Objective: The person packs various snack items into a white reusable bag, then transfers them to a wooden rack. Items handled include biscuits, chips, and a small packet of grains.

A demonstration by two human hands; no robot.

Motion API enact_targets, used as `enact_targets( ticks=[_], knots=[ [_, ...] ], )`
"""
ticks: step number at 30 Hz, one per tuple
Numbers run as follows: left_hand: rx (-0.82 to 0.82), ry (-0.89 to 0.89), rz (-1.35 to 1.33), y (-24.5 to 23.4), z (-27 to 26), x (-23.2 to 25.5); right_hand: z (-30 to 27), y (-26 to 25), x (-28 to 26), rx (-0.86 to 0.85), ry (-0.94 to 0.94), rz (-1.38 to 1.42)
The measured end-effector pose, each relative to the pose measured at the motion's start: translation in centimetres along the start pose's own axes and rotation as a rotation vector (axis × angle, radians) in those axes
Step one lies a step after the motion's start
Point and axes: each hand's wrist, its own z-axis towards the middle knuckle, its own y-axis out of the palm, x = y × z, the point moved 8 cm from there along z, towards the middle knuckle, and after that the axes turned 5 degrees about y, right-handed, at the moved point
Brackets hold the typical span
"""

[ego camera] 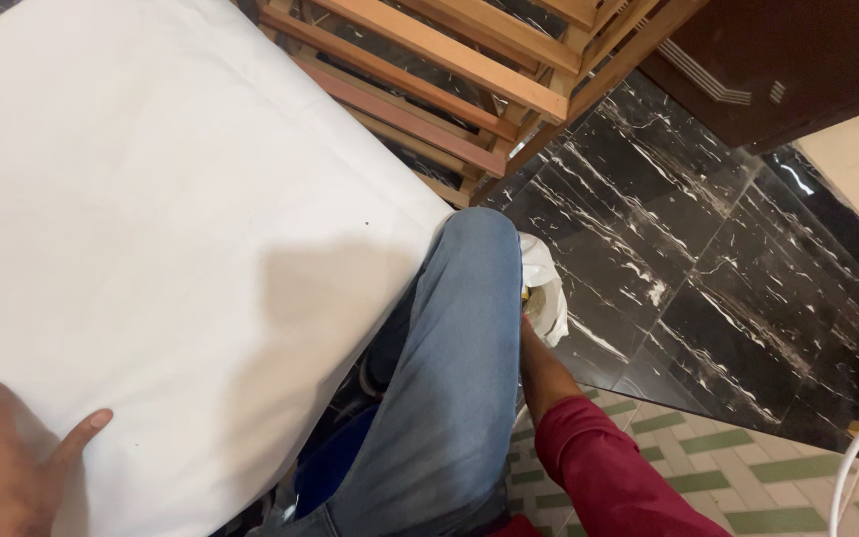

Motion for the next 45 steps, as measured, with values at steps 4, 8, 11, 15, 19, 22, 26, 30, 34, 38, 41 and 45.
enact_targets(
  ticks=[4,8,11,15,19,22,26,30,34,38,41,45],
  knots=[
    [0.014,0.006,-0.039,-1.4,-0.4,0.7,-0.5,1.1,0.1,-0.018,-0.009,0.016],
    [0.025,-0.006,-0.029,-2.5,-1.1,1.5,-0.9,2.0,0.4,-0.031,-0.011,0.022],
    [0.031,-0.015,0.077,-3.1,-1.4,1.7,-1.2,2.4,0.6,-0.035,-0.014,0.028],
    [0.076,0.018,0.028,-2.8,-1.4,1.6,-1.8,2.9,1.1,-0.051,-0.012,0.029],
    [0.015,0.003,-0.041,-1.4,-0.8,0.5,-2.4,3.0,1.4,-0.061,-0.016,0.035],
    [0.014,0.0,-0.107,-0.3,-0.4,0.1,-2.9,3.0,1.8,-0.067,-0.017,0.04],
    [-0.017,-0.036,-0.148,1.4,0.4,-1.2,-3.5,3.2,2.2,-0.08,-0.022,0.047],
    [0.001,0.03,-0.281,2.5,0.5,-1.8,-4.1,3.1,2.7,-0.082,-0.026,0.062],
    [-0.002,0.031,-0.269,2.6,0.5,-2.0,-4.8,3.2,3.1,-0.075,-0.03,0.07],
    [-0.01,0.033,-0.197,2.7,0.6,-1.6,-5.0,1.6,3.4,-0.012,-0.041,0.057],
    [0.062,0.101,-0.318,2.6,0.7,-1.4,-5.0,-0.9,3.4,0.084,-0.055,0.027],
    [0.072,0.102,-0.332,3.7,1.1,-2.1,-5.2,-4.4,2.6,0.211,-0.085,-0.033]
  ],
)
